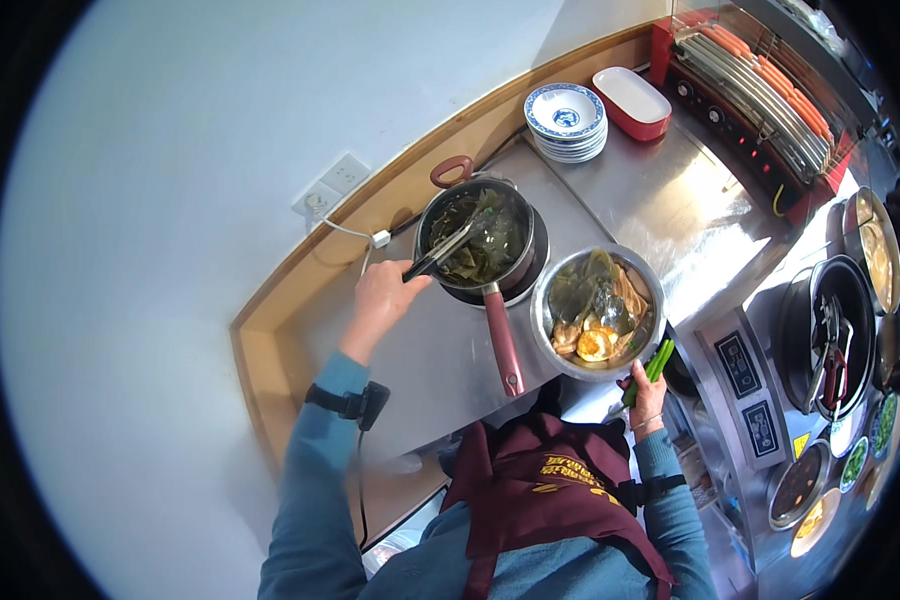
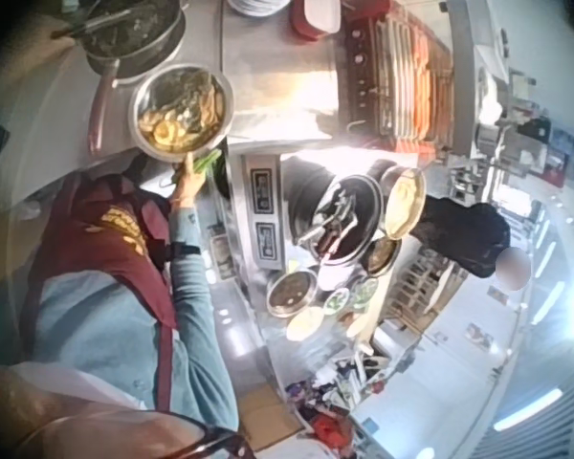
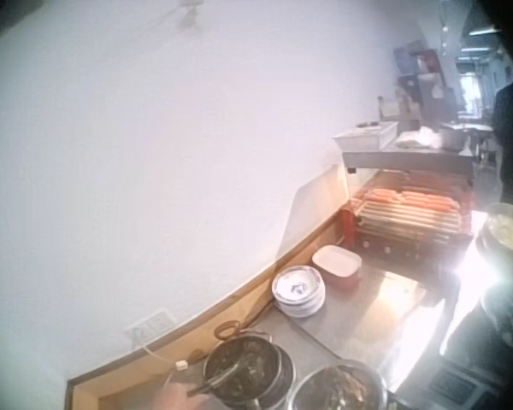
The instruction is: The person assembles a noodle bowl by adding cooked meat, tofu, and a boiled egg into a metal bowl, then adds seaweed from a pot. The person uses tongs and scissors to handle and cut the ingredients.
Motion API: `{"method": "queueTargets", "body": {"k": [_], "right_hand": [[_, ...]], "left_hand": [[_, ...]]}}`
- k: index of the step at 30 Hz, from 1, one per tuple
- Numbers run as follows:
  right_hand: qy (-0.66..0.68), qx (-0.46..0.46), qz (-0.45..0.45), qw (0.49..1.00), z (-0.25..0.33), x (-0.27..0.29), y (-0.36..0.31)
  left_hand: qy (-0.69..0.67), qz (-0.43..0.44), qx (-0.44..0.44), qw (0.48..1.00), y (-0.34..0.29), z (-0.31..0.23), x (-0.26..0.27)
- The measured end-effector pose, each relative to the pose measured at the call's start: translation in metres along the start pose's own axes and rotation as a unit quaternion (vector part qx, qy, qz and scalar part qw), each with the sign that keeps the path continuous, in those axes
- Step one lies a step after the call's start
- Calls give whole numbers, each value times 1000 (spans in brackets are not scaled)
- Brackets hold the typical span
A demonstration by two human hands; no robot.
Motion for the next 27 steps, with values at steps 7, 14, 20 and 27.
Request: {"method": "queueTargets", "body": {"k": [7, 14, 20, 27], "right_hand": [[-9, -7, 7, 1000, 1, -1, 3], [-16, -1, 36, 999, 7, -10, 2], [8, -6, 38, 999, 6, -10, 0], [32, -6, 33, 999, 10, -12, -5]], "left_hand": [[-142, 10, 83, 986, -26, 10, 24], [-214, 7, 121, 969, -63, -7, 59], [-246, 51, 96, 963, -90, -42, 48], [-202, 156, 31, 966, -87, -111, -39]]}}
Point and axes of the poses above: each hand's wrist, its own y-axis towards the middle knuckle, its own x-axis out of the back of the hand, z = x × y, the point moved 6 cm from there along y, towards the middle knuckle, and after that the axes turned 6 degrees about y, right-handed, at the moved point
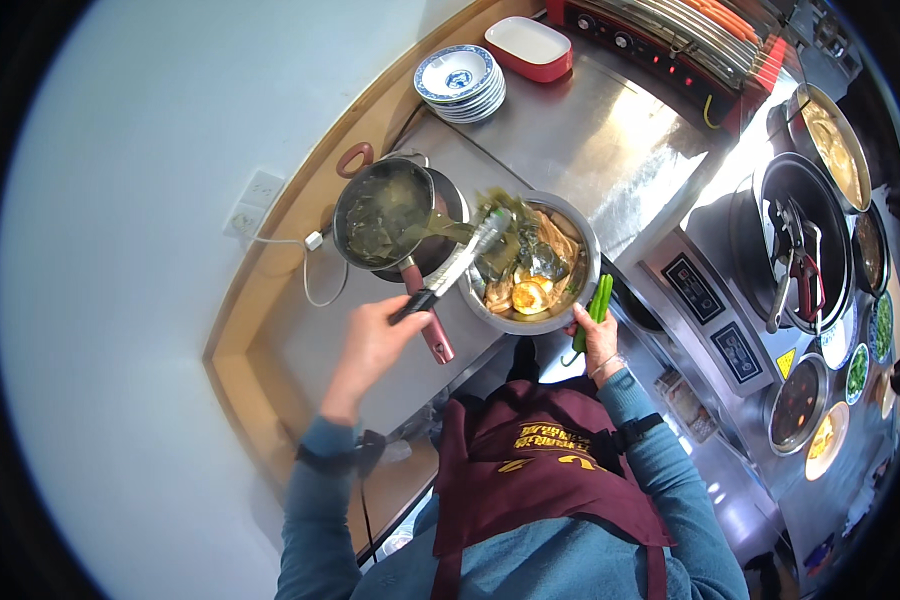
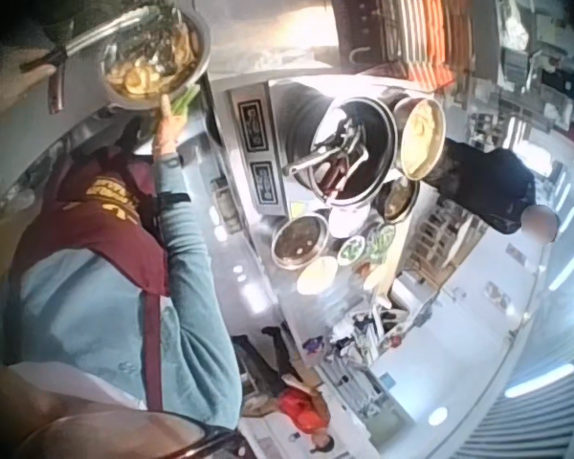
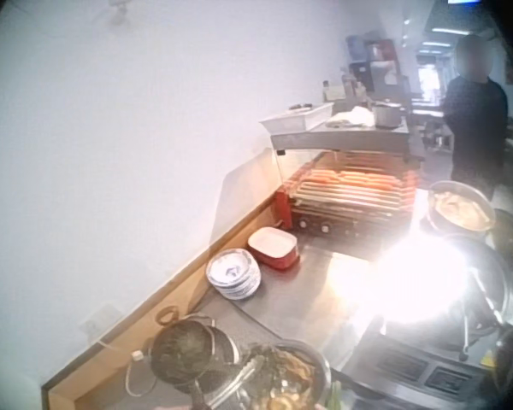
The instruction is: The person assembles a noodle bowl by adding cooked meat, tofu, and a boiled egg into a metal bowl, then adds seaweed from a pot. The person uses tongs and scissors to handle and cut the ingredients.
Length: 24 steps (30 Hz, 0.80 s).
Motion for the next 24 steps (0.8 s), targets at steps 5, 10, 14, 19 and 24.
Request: {"method": "queueTargets", "body": {"k": [5, 10, 14, 19, 24], "right_hand": [[-6, -1, -1, 1000, 2, -1, -3], [6, -21, -17, 1000, -3, 2, -3], [-12, -4, -21, 1000, -3, 5, -2], [-16, -1, -9, 1000, -5, 4, -2], [-5, -5, -5, 1000, -6, 0, -3]], "left_hand": [[229, -45, -122, 965, 17, -26, -35], [332, -9, -122, 935, 5, -35, -32], [353, -62, -149, 921, -30, -45, -9], [497, -125, -147, 846, -52, -55, 25], [666, -186, -245, 680, -14, -86, 22]]}}
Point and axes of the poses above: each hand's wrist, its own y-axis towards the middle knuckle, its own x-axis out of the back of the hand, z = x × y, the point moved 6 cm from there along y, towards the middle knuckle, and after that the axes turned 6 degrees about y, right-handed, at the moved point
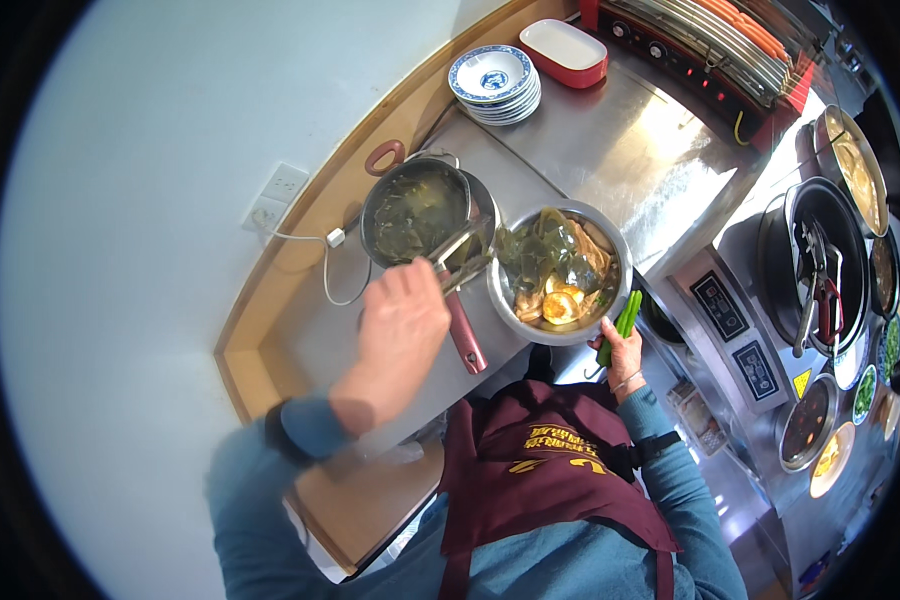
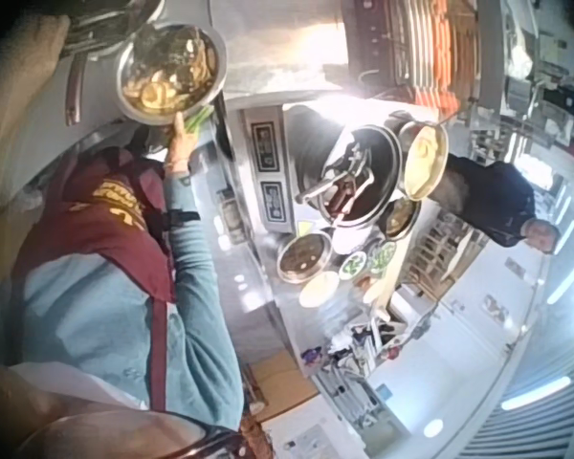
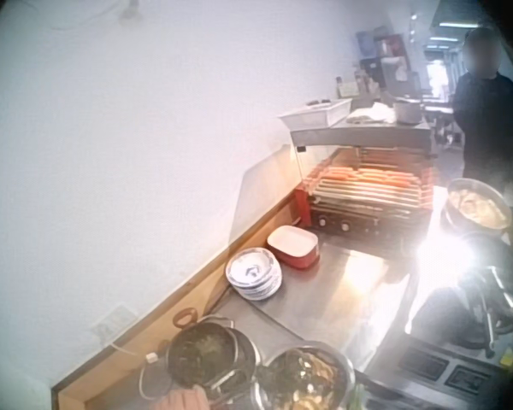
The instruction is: The person assembles a noodle bowl by adding cooked meat, tofu, and a boiled egg into a metal bowl, then adds seaweed from a pot. The person uses tongs and scissors to handle and cut the ingredients.
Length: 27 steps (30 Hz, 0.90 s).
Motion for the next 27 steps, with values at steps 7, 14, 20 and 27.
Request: {"method": "queueTargets", "body": {"k": [7, 14, 20, 27], "right_hand": [[9, -4, -5, 1000, -3, 3, -1], [21, -5, -13, 1000, -6, 10, -1], [9, -1, -5, 1000, -2, 10, 2], [-19, 7, -29, 999, 2, 3, 2]], "left_hand": [[192, 53, -143, 970, 43, -50, -13], [20, -22, -33, 999, 1, 19, 11], [-53, 9, 126, 991, -50, 76, -4], [-242, 62, 200, 948, -72, 61, -25]]}}
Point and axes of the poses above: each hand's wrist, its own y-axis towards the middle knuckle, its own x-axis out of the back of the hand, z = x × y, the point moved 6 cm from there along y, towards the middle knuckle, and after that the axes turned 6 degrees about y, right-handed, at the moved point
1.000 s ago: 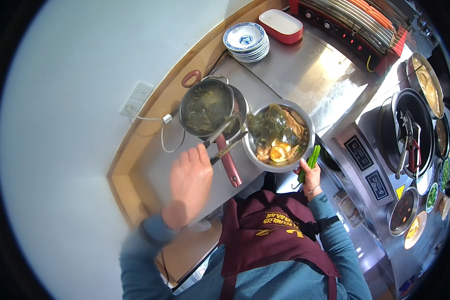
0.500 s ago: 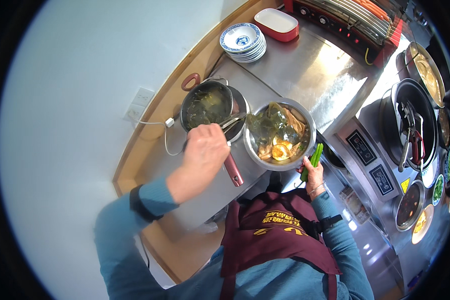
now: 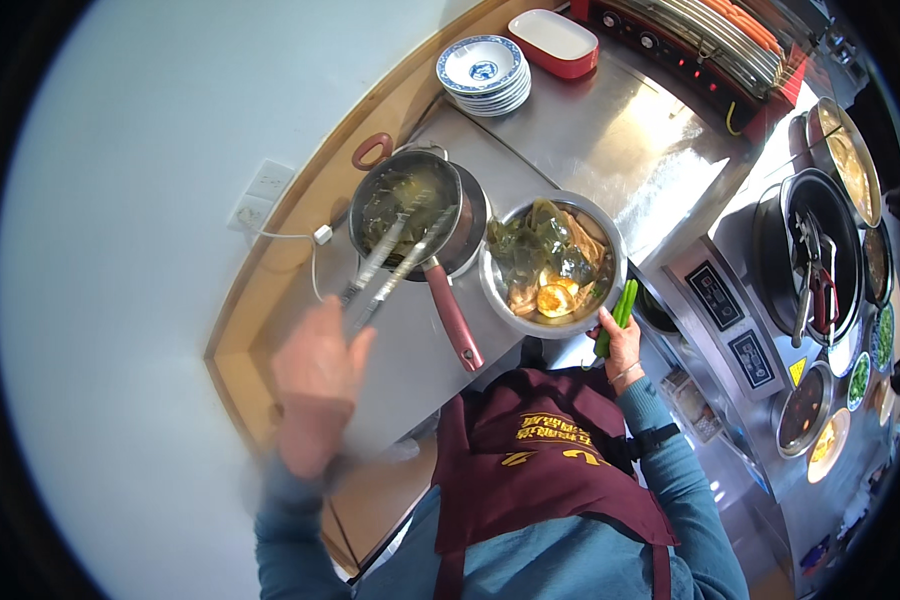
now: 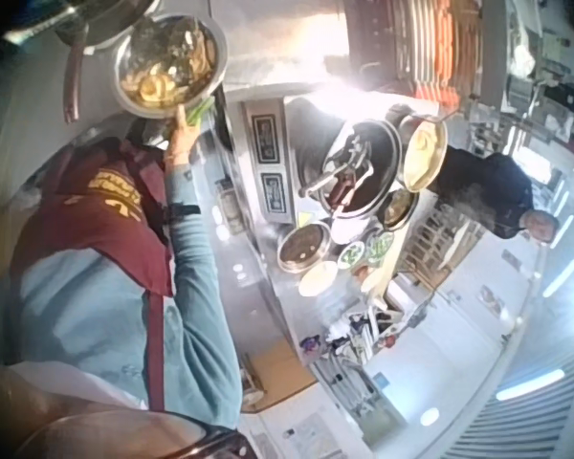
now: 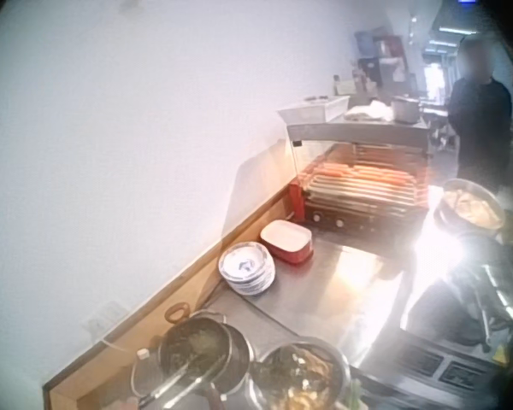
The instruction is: The person assembles a noodle bowl by adding cooked meat, tofu, and a boiled egg into a metal bowl, then adds seaweed from a pot. The person uses tongs and scissors to handle and cut the ingredients.
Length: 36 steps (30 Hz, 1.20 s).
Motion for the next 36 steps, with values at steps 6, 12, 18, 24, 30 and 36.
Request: {"method": "queueTargets", "body": {"k": [6, 12, 18, 24, 30, 36], "right_hand": [[22, 25, -45, 998, -5, -6, -2], [7, 17, -72, 997, -3, -8, -6], [-15, -7, -94, 995, 3, -1, -23], [40, 32, -64, 997, 3, -7, -25], [43, 47, -75, 995, -3, -3, -28], [-119, 88, -127, 981, -3, -6, -31]], "left_hand": [[-123, 50, -107, 985, 33, -100, -62], [-114, 105, -131, 979, 34, -141, -80], [-427, 80, -73, 898, -7, -163, -88], [-397, -27, 13, 917, -25, -221, -157], [-367, 58, 44, 927, -19, -229, -188], [-594, 3, 91, 799, -29, -198, -246]]}}
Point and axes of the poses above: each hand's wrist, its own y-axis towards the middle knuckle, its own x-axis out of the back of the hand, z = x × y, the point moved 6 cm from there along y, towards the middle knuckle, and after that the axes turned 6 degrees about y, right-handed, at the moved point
